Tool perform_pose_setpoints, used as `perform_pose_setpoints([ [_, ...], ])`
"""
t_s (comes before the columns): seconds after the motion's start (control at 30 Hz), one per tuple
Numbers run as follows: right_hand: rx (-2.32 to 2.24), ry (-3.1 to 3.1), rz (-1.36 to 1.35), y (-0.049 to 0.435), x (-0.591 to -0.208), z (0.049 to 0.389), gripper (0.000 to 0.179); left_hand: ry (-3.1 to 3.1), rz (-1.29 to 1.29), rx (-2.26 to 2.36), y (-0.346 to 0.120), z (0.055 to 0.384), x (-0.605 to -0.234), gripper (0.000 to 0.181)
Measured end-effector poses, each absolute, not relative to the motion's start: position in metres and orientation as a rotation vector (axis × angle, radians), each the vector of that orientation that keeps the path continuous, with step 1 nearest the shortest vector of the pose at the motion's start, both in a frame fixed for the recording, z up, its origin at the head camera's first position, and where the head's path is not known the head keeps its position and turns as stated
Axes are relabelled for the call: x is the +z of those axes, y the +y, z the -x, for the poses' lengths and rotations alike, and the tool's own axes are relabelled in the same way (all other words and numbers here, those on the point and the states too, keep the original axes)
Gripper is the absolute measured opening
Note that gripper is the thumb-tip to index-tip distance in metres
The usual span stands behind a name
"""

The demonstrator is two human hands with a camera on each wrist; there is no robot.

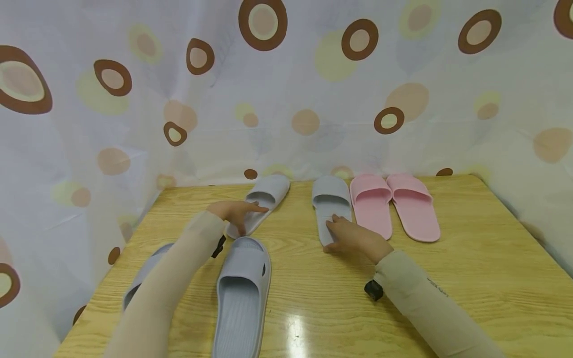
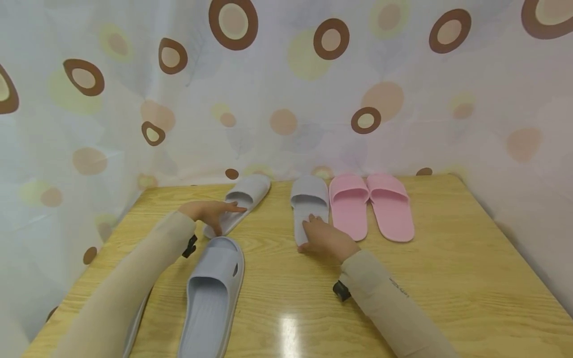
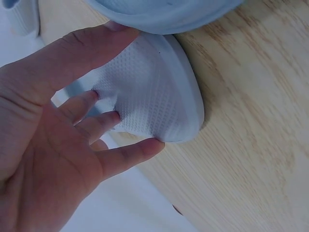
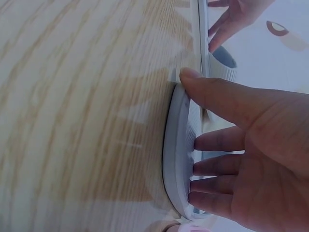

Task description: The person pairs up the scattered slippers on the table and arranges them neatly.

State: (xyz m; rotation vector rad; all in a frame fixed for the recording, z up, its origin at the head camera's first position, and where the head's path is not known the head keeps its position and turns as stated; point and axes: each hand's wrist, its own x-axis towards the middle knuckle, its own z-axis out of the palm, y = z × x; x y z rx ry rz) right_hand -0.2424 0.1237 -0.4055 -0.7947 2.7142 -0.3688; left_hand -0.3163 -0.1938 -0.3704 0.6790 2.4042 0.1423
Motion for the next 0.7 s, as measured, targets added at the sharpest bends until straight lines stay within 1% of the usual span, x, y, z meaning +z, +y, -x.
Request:
perform_pose_setpoints([
  [0.27, -0.381, 2.712, 0.784, 0.124, -0.404, 0.241, 0.071, 2.407, -0.671, 0.166, -0.187, 0.314, -0.367, 0.094],
  [0.7, -0.404, 2.689, 0.777, 0.124, -0.405, 0.243, 0.072, 2.418, -0.691, 0.124, -0.175, 0.32, -0.374, 0.093],
])
